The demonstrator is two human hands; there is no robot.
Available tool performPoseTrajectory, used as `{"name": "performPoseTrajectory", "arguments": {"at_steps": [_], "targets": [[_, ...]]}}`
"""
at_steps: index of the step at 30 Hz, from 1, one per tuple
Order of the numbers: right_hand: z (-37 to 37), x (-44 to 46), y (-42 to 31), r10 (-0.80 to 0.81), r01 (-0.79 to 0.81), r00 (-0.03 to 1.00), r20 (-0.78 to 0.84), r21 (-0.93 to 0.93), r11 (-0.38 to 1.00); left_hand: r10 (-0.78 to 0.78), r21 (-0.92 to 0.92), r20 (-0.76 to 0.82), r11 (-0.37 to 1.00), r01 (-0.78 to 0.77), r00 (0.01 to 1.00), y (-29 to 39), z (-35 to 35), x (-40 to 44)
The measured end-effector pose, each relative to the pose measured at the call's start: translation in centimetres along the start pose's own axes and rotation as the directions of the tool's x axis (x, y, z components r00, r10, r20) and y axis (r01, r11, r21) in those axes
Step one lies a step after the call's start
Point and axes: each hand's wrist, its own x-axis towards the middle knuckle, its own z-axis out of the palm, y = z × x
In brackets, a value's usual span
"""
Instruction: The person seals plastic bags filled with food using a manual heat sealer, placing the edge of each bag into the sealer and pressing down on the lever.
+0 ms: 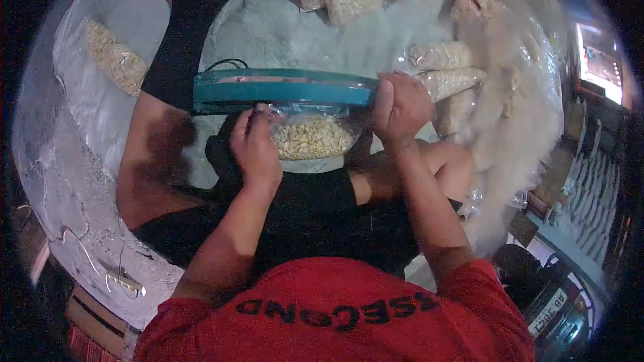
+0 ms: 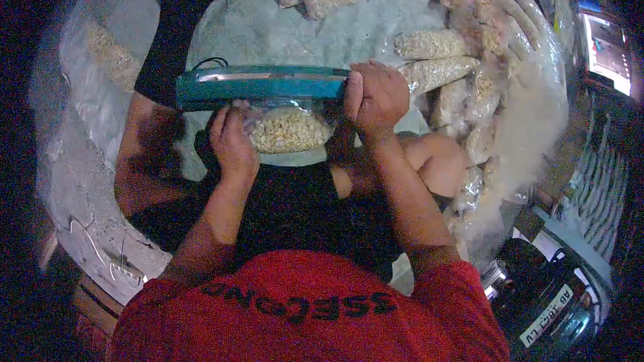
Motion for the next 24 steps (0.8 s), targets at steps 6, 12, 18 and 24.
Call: {"name": "performPoseTrajectory", "arguments": {"at_steps": [6,12,18,24], "targets": [[-0.3,-0.5,-0.5,-0.001,0.001,1.000,0.009,-0.057,0.998,0.134,0.218,-0.007,0.967,-0.129,0.991,1.3,0.6,-0.7],[0.0,-0.9,-0.2,-0.024,0.023,0.999,-0.043,-0.019,1.000,0.152,0.219,0.034,0.963,-0.156,0.988,0.5,-0.2,0.0],[-0.6,-0.9,-0.9,0.017,-0.015,0.999,0.029,-0.070,0.997,0.121,0.140,0.045,0.982,-0.126,0.992,0.0,-0.6,0.4],[-0.7,-1.2,-0.8,0.025,-0.012,0.997,0.078,-0.154,0.988,0.174,0.168,0.075,0.968,-0.184,0.982,-2.1,-1.2,2.2]]}}
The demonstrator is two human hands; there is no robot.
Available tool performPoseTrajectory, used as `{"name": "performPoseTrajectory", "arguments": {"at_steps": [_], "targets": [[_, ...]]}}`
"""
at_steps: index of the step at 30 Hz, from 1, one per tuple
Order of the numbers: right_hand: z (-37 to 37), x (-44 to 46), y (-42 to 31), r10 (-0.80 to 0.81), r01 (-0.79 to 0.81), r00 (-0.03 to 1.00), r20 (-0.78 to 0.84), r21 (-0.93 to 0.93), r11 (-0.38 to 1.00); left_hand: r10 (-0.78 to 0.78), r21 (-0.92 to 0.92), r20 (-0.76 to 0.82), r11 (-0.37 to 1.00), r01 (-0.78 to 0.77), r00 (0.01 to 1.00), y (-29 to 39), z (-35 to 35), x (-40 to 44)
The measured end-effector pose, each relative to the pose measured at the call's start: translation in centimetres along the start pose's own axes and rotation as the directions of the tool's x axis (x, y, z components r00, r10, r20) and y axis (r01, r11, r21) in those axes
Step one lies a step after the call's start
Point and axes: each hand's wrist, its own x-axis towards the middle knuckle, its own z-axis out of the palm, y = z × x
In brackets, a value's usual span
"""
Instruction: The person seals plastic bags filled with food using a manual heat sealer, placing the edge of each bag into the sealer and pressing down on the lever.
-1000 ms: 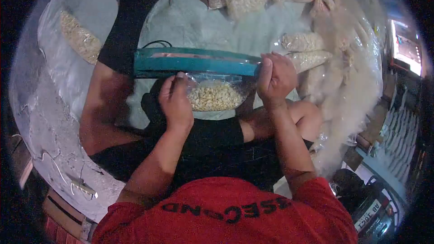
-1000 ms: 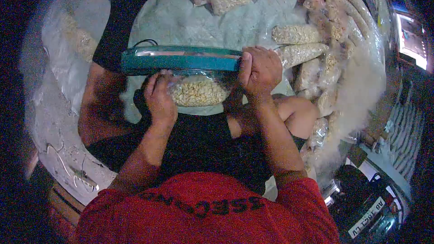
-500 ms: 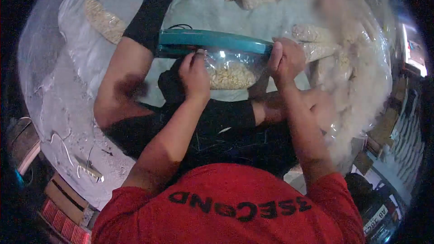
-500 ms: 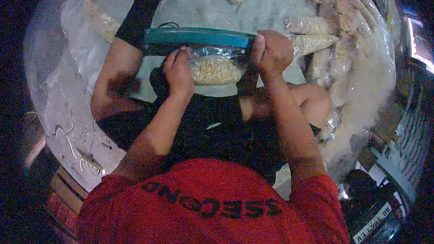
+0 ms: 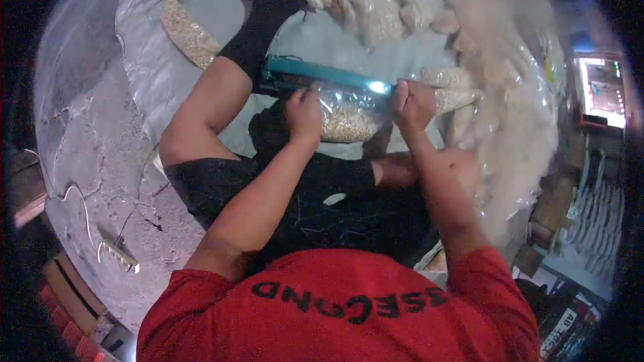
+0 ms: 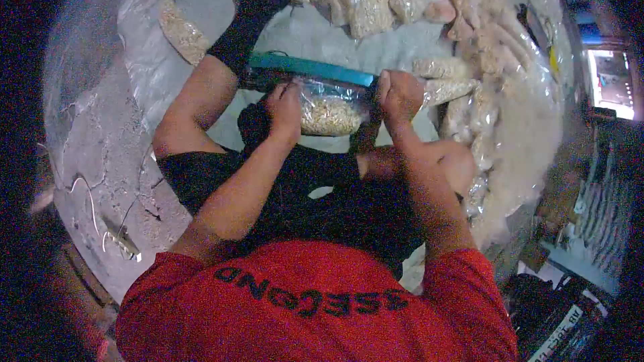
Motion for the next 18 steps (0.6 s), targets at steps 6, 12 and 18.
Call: {"name": "performPoseTrajectory", "arguments": {"at_steps": [6,12,18], "targets": [[0.0,-0.3,-0.4,-0.021,0.023,0.997,-0.075,0.025,0.999,0.006,0.078,-0.051,0.997,-0.002,0.999,3.9,0.0,-2.0],[-2.5,1.3,-2.5,0.056,-0.035,0.983,0.174,-0.121,0.992,0.101,0.088,-0.070,0.992,-0.095,0.992,1.1,0.4,-0.2],[-6.2,3.3,-3.6,-0.211,0.198,0.973,-0.090,-0.139,0.970,0.111,0.058,-0.026,0.992,-0.110,0.993,-0.1,0.7,0.5]]}}
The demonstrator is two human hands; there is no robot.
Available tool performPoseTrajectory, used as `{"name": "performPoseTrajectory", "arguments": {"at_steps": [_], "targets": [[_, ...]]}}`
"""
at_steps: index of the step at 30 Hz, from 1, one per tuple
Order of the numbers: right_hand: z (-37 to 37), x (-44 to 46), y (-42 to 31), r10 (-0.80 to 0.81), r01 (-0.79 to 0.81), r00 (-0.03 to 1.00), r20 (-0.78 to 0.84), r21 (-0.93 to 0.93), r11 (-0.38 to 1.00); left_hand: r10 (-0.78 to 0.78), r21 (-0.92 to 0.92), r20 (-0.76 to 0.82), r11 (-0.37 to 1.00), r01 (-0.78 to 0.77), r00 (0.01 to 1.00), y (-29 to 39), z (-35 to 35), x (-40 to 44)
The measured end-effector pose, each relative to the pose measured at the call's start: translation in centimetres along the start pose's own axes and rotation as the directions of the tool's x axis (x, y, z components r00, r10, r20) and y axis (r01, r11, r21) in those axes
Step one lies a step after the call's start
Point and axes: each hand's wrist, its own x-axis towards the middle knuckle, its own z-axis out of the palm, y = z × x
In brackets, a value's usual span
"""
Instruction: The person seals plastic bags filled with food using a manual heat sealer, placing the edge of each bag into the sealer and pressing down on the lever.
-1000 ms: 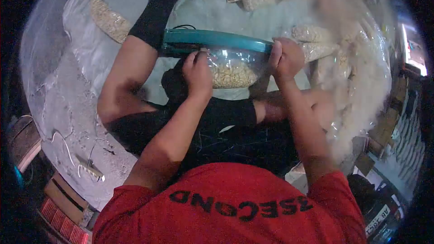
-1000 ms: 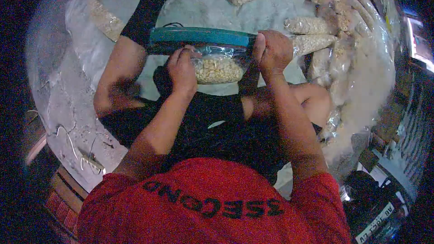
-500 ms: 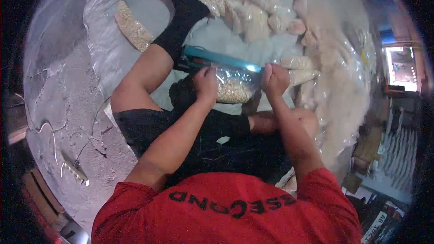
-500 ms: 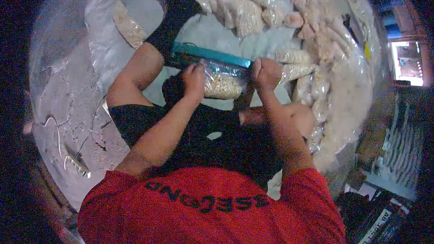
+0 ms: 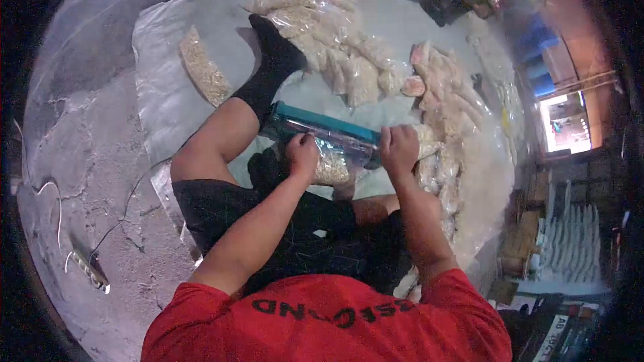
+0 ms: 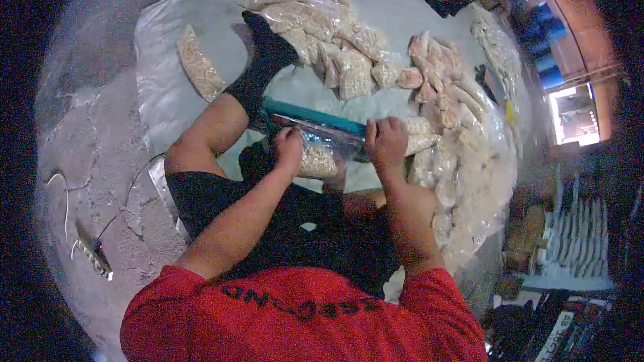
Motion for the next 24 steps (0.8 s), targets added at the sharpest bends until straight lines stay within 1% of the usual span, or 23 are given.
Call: {"name": "performPoseTrajectory", "arguments": {"at_steps": [1,3,4,5,7,8,9,10,11,12,13,14,15,16,17,18,19,21,22,23,24], "targets": [[-1.0,0.7,-0.4,0.018,-0.018,1.000,0.005,-0.008,1.000,-0.005,0.011,0.016,1.000,0.005,1.000,-0.3,0.0,0.1],[-2.6,1.9,-1.0,0.019,-0.017,0.996,0.084,-0.019,1.000,-0.042,-0.028,-0.026,0.999,0.042,0.999,-0.3,0.1,0.1],[-3.2,2.3,-1.2,0.035,-0.028,0.991,0.128,-0.059,0.998,-0.082,-0.054,-0.024,0.995,0.081,0.996,1.4,-0.2,-0.8],[-3.8,2.6,-1.4,0.052,-0.043,0.990,0.127,-0.072,0.996,-0.084,-0.047,-0.005,0.995,0.083,0.996,0.9,0.1,-0.7],[-4.8,3.0,-1.7,-0.009,0.013,0.998,0.057,-0.069,0.998,0.001,0.038,0.004,0.999,-0.001,1.000,0.3,-0.3,-0.2],[-5.1,2.6,-1.4,0.007,-0.005,0.998,0.055,-0.042,0.999,0.017,0.109,0.000,0.994,-0.017,1.000,0.2,-0.4,-0.1],[-4.9,1.8,-1.5,0.010,-0.007,0.998,0.061,-0.039,0.999,0.013,0.113,-0.001,0.993,-0.012,1.000,0.1,-0.5,-0.1],[-4.4,0.6,-1.6,0.118,-0.111,0.974,-0.193,0.046,0.993,0.020,0.135,0.015,0.991,-0.022,1.000,0.3,-0.7,-0.2],[-3.2,-1.2,-1.2,0.235,-0.206,0.890,-0.392,0.114,0.972,0.030,0.155,0.033,0.987,-0.034,0.999,0.3,-0.7,-0.1],[-2.1,-2.9,-0.9,0.338,-0.260,0.751,-0.567,0.216,0.941,0.031,0.159,0.033,0.987,-0.036,0.999,-0.2,-0.5,0.1],[0.3,-6.1,0.3,0.347,-0.269,0.745,-0.570,0.218,0.938,-0.001,0.071,0.037,0.997,-0.001,0.999,-1.2,-0.3,0.6],[2.6,-10.0,1.8,0.526,-0.435,0.793,-0.308,0.319,0.842,-0.036,-0.012,0.051,0.999,0.037,0.998,-1.8,-0.1,0.7],[3.5,-12.3,2.7,0.653,-0.605,0.757,-0.014,0.361,0.709,-0.036,0.002,0.068,0.999,0.036,0.997,-1.1,-0.3,0.3],[3.4,-12.1,2.3,0.667,-0.617,0.745,-0.021,0.358,0.701,-0.040,0.017,0.078,0.999,0.039,0.996,0.5,-0.7,-0.3],[3.2,-11.0,1.3,0.539,-0.537,0.839,0.071,0.267,0.800,-0.045,0.032,0.084,0.999,0.042,0.995,1.3,-0.8,-0.6],[3.0,-10.0,0.6,0.400,-0.431,0.898,0.182,0.189,0.882,-0.114,-0.019,0.070,0.993,0.116,0.991,0.4,-0.5,-0.3],[3.1,-9.2,0.4,0.410,-0.442,0.893,0.184,0.191,0.876,-0.116,-0.007,0.074,0.993,0.117,0.990,0.3,-0.5,-0.5],[3.9,-7.5,0.3,0.411,-0.446,0.857,0.311,0.049,0.894,-0.119,-0.059,0.066,0.991,0.123,0.991,1.0,-0.6,-0.6],[4.3,-7.2,0.4,0.361,-0.382,0.888,0.285,0.022,0.924,-0.112,-0.053,0.058,0.992,0.115,0.992,1.4,-0.7,-0.7],[4.6,-6.8,0.7,0.357,-0.383,0.890,0.285,0.036,0.923,-0.066,0.007,0.064,0.998,0.066,0.996,1.8,-0.7,-0.8],[4.9,-6.5,1.0,0.321,-0.374,0.902,0.290,0.147,0.916,-0.024,0.071,0.073,0.997,0.019,0.997,2.1,-0.8,-0.9]]}}
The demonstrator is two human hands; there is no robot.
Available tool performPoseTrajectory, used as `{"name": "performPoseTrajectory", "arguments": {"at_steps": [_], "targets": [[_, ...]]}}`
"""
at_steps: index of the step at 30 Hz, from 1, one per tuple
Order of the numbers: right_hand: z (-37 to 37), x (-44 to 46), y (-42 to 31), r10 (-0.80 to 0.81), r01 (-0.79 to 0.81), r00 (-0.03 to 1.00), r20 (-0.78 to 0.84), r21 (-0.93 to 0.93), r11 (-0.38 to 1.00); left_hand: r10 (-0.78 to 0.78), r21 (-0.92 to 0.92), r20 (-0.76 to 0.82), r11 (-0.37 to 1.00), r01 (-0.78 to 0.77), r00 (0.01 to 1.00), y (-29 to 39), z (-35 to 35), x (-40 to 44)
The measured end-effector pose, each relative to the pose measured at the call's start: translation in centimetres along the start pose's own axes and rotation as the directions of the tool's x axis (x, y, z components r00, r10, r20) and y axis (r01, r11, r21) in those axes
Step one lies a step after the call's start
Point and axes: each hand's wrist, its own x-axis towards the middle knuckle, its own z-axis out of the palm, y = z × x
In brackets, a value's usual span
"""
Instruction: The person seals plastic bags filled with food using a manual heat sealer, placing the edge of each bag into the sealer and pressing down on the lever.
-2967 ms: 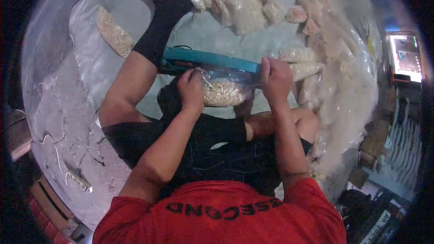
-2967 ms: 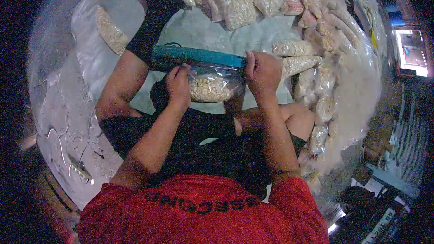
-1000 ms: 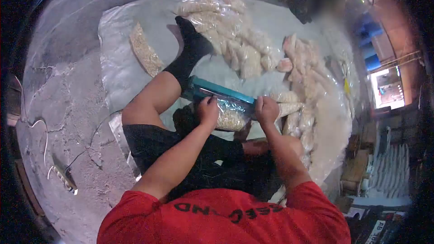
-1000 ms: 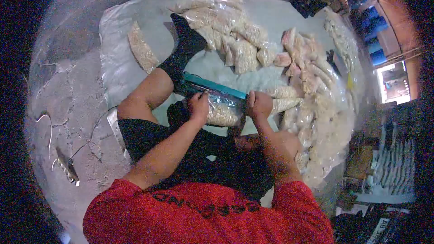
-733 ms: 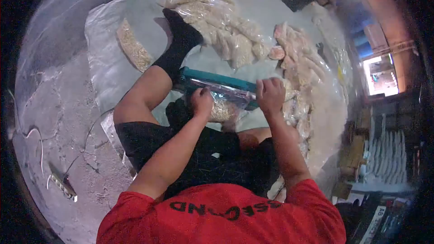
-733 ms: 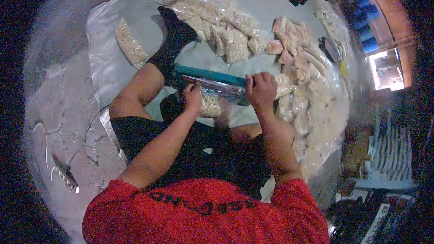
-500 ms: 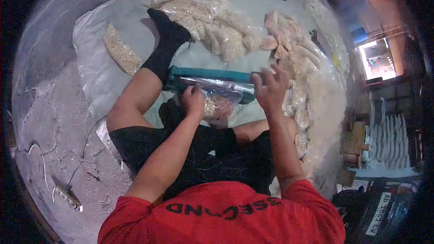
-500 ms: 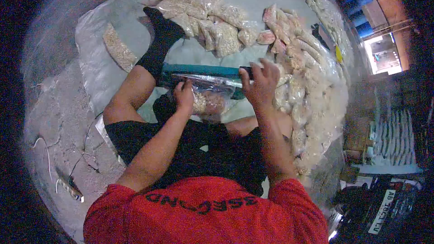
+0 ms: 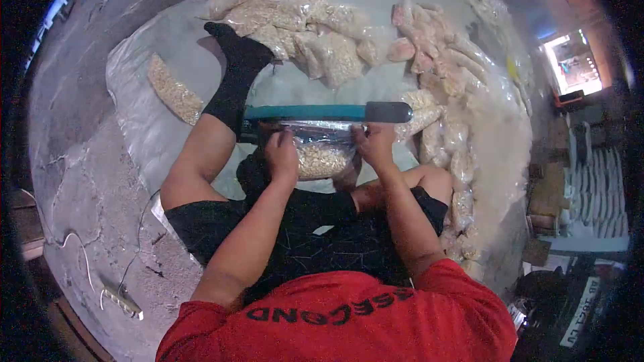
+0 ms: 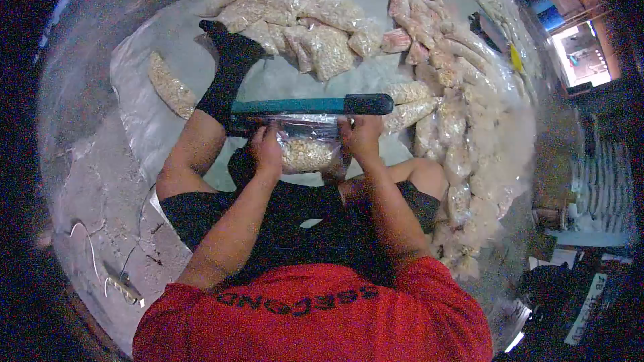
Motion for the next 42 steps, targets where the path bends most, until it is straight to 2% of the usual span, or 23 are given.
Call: {"name": "performPoseTrajectory", "arguments": {"at_steps": [5,11,12,13,14,15,16,18,19,21,23,25,29,31,32,33,35,36,37,39,40,41,42], "targets": [[-0.4,0.3,-0.8,-0.048,0.049,0.999,-0.010,0.173,0.984,0.024,-0.001,0.005,1.000,-0.024,1.000,-0.4,0.1,-0.5],[-3.0,-3.0,-2.1,-0.081,0.134,0.968,-0.237,0.217,0.967,0.124,-0.043,0.069,0.992,-0.121,0.990,1.0,-0.3,-4.1],[-3.9,-4.6,-3.6,0.100,-0.019,0.948,-0.302,0.258,0.966,0.129,-0.077,0.069,0.989,-0.123,0.989,0.5,-0.4,-4.2],[-4.9,-6.5,-5.0,0.279,-0.181,0.939,-0.199,0.404,0.897,0.140,-0.077,0.072,0.988,-0.134,0.988,0.2,-0.4,-4.2],[-5.9,-8.4,-6.4,0.446,-0.342,0.891,-0.087,0.519,0.783,0.138,-0.092,0.091,0.987,-0.130,0.986,-0.1,-0.4,-4.1],[-6.8,-10.8,-7.3,0.528,-0.526,0.822,0.214,0.641,0.559,0.135,-0.106,0.113,0.987,-0.124,0.984,-0.2,-0.4,-4.4],[-4.6,-13.8,-5.3,0.296,-0.651,0.755,0.584,0.720,0.239,0.145,-0.107,0.122,0.985,-0.132,0.982,0.2,-0.4,-5.1],[-4.4,-16.1,-6.0,-0.002,-0.821,0.466,0.885,0.432,-0.373,0.207,-0.033,0.169,0.978,-0.205,0.964,1.6,-0.2,-6.9],[-6.5,-15.6,-9.3,0.004,-0.729,0.283,0.959,0.218,-0.649,0.217,-0.037,0.183,0.976,-0.214,0.959,2.4,0.0,-8.0],[-5.9,-15.9,-9.5,-0.004,-0.688,0.387,0.922,0.286,-0.667,0.381,0.025,0.262,0.916,-0.401,0.887,4.7,0.6,-10.7],[-4.4,-16.8,-8.2,-0.014,-0.644,0.476,0.879,0.337,-0.687,0.298,-0.061,0.301,0.954,-0.293,0.906,7.1,0.9,-13.3],[-2.8,-17.2,-5.9,-0.117,-0.503,0.698,0.707,0.366,-0.783,0.336,-0.178,0.316,0.939,-0.293,0.887,8.9,0.8,-15.4],[-9.9,-15.4,-7.9,-0.133,-0.479,0.760,0.636,0.410,-0.777,0.308,-0.332,0.322,0.922,-0.198,0.895,12.7,-0.7,-18.4],[-10.5,-16.4,-5.5,-0.229,-0.553,0.781,0.581,0.474,-0.685,0.172,-0.554,0.418,0.827,0.100,0.892,14.9,-1.7,-19.8],[-12.0,-17.0,-4.8,-0.215,-0.572,0.772,0.598,0.506,-0.645,0.119,-0.525,0.543,0.821,0.226,0.831,15.1,-3.2,-19.7],[-13.7,-17.3,-4.1,-0.199,-0.590,0.763,0.615,0.537,-0.603,0.116,-0.530,0.540,0.816,0.230,0.833,14.8,-3.7,-19.2],[-18.2,-16.4,-3.8,-0.199,-0.565,0.785,0.587,0.545,-0.619,0.134,-0.574,0.787,0.519,0.634,0.603,13.2,-3.8,-18.0],[-20.1,-15.9,-4.0,-0.146,-0.542,0.793,0.591,0.577,-0.610,0.074,-0.455,0.867,0.522,0.721,0.493,10.2,-2.9,-16.2],[-21.1,-15.6,-4.0,-0.134,-0.544,0.788,0.601,0.578,-0.608,0.068,-0.451,0.870,0.510,0.732,0.488,9.4,-2.3,-16.0],[-22.7,-15.0,-4.0,0.325,-0.723,0.646,0.690,0.690,-0.029,-0.002,-0.162,0.983,0.448,0.879,0.182,7.6,-0.6,-15.8],[-23.4,-15.2,-4.7,0.413,-0.673,0.692,0.592,0.736,0.072,-0.012,-0.052,0.998,0.423,0.905,0.063,6.3,0.4,-15.8],[-24.1,-16.0,-4.2,0.430,-0.688,0.676,0.599,0.722,0.077,-0.012,-0.045,0.998,0.399,0.916,0.055,5.0,1.7,-15.9],[-24.9,-16.8,-3.6,0.479,-0.679,0.685,0.550,0.720,0.144,-0.098,-0.002,0.992,0.604,0.797,0.076,3.8,3.2,-16.0]]}}
